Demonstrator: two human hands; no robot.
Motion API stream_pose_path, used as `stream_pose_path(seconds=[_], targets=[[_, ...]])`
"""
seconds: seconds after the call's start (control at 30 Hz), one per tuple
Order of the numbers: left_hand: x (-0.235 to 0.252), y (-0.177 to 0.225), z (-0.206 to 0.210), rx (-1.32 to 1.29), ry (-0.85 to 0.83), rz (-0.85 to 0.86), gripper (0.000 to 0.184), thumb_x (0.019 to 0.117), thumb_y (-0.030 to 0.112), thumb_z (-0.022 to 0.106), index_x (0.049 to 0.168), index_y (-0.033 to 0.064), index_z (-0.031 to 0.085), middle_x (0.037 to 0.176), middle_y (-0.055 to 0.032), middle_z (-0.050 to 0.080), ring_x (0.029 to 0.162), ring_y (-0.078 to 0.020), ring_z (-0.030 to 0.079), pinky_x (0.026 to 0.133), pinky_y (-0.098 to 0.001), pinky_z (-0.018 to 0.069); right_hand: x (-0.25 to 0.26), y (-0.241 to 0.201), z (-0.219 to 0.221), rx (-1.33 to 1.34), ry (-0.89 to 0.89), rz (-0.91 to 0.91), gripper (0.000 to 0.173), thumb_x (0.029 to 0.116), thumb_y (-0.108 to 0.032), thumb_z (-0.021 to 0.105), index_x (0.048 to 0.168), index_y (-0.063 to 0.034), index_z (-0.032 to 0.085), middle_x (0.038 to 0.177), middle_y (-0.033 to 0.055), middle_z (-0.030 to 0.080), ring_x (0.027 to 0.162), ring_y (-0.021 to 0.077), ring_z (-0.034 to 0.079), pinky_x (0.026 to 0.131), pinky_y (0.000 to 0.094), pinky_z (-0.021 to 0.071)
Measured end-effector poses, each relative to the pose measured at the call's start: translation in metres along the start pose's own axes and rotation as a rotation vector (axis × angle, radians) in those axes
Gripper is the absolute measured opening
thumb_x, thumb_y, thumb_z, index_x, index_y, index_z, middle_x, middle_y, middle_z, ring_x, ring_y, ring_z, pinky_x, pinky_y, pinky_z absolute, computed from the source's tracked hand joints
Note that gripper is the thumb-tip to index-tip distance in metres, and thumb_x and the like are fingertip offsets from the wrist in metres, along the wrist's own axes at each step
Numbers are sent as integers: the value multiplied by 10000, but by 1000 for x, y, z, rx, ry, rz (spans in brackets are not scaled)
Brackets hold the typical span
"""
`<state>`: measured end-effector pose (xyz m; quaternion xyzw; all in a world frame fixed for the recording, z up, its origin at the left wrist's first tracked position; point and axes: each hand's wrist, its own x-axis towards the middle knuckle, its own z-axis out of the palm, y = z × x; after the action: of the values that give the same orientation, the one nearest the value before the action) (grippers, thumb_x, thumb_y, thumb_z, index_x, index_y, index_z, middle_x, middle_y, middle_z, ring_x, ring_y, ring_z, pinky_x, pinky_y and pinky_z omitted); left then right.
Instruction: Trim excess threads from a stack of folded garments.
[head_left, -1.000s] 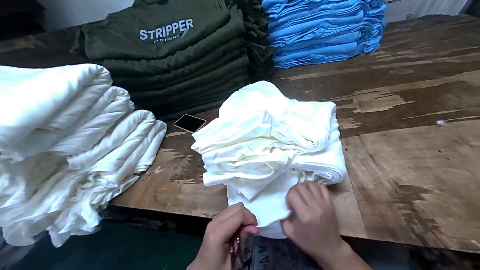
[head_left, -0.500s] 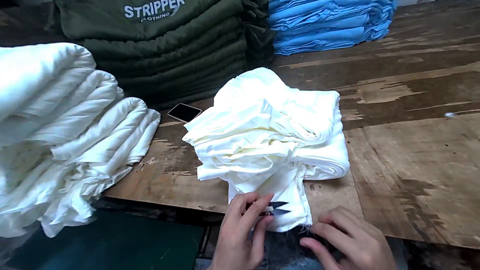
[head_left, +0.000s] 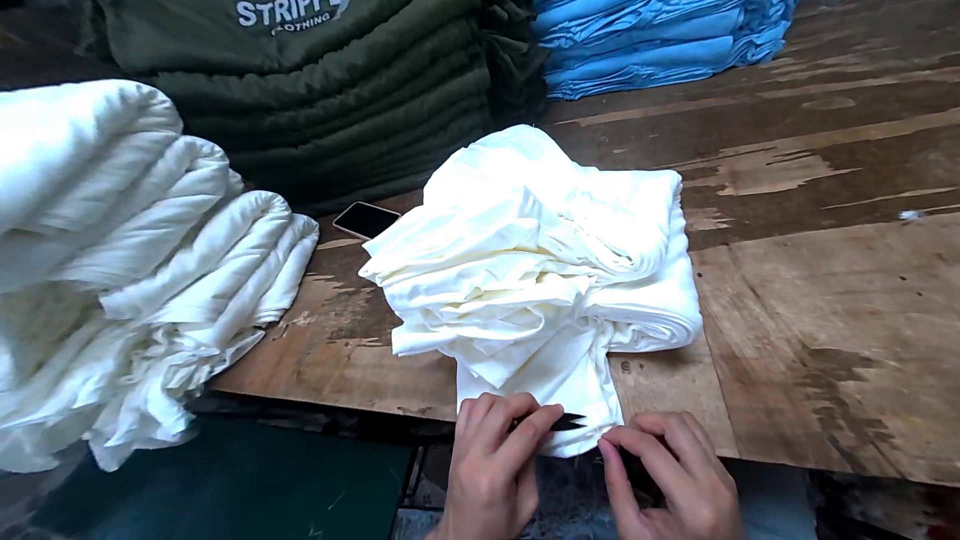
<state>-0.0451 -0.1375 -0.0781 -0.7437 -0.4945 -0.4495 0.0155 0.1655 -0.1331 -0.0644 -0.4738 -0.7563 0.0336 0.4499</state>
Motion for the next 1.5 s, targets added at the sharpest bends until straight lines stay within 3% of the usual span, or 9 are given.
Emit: stream_pose_path(seconds=[0.4,0.7,0.8,0.9,1.0,1.1,1.27,1.4,1.5], targets=[[10,6,5,21,-56,45,227,1001,184,589,1146,257,749,1017,35,705,870,-123,603,765,-338,450,-5,6,1,114,-38,-53,134,914,-295,681,875,-175,729,884,6,649,887,103,614,759,227,510],[5,-6,-11,-81,-56,-125,220,1012,285,614,1185,233,739,1077,26,680,994,-99,626,850,-324,516,1,4,11,-71,50,-84,479,851,-682,672,1019,-235,710,997,8,646,976,167,595,872,357,473],[1,-9,-13,-135,-89,-128,437,929,491,720,1270,218,701,1114,5,671,1018,-107,643,875,-328,563,-2,11,23,-104,65,-240,283,960,-473,657,1174,-291,689,1103,-10,632,1038,176,561,944,382,399],[-9,-16,-7,-98,-108,-8,513,889,475,752,1330,243,633,1022,-5,637,920,-132,610,819,-341,507,-5,22,19,-13,62,-289,115,985,-284,623,1055,-309,710,1004,-80,658,994,126,561,970,361,382],[-16,-20,-6,-98,-21,102,183,938,285,713,1115,240,710,850,29,583,798,-105,549,762,-291,441,-6,30,1,15,-66,-324,97,992,-358,634,965,-296,703,1004,-91,652,1031,110,555,1032,379,331],[-10,-19,-15,-179,19,74,83,947,285,730,1022,252,742,840,64,567,807,-57,541,752,-240,445,-5,34,-9,-22,-122,-308,435,971,-561,622,683,-236,592,956,-50,686,1014,140,594,1050,430,329],[15,-15,-26,-327,-16,-11,45,960,240,720,980,201,733,1134,47,731,942,-74,653,803,-244,537,14,15,5,82,52,-136,251,940,-409,702,1033,-178,670,1071,22,668,1033,148,632,945,346,497],[35,-13,-21,-436,-21,-146,105,1000,220,672,997,122,711,898,39,701,774,-27,640,683,-189,554,35,11,28,614,66,42,127,950,-14,654,1068,-38,694,1006,39,757,895,103,729,794,263,636],[46,-12,-16,-523,-16,-297,97,988,130,654,1053,71,698,901,27,736,766,-34,681,675,-189,582,52,11,27,746,-12,212,127,1007,-42,573,1112,-12,638,1003,46,718,900,110,704,791,262,613]])
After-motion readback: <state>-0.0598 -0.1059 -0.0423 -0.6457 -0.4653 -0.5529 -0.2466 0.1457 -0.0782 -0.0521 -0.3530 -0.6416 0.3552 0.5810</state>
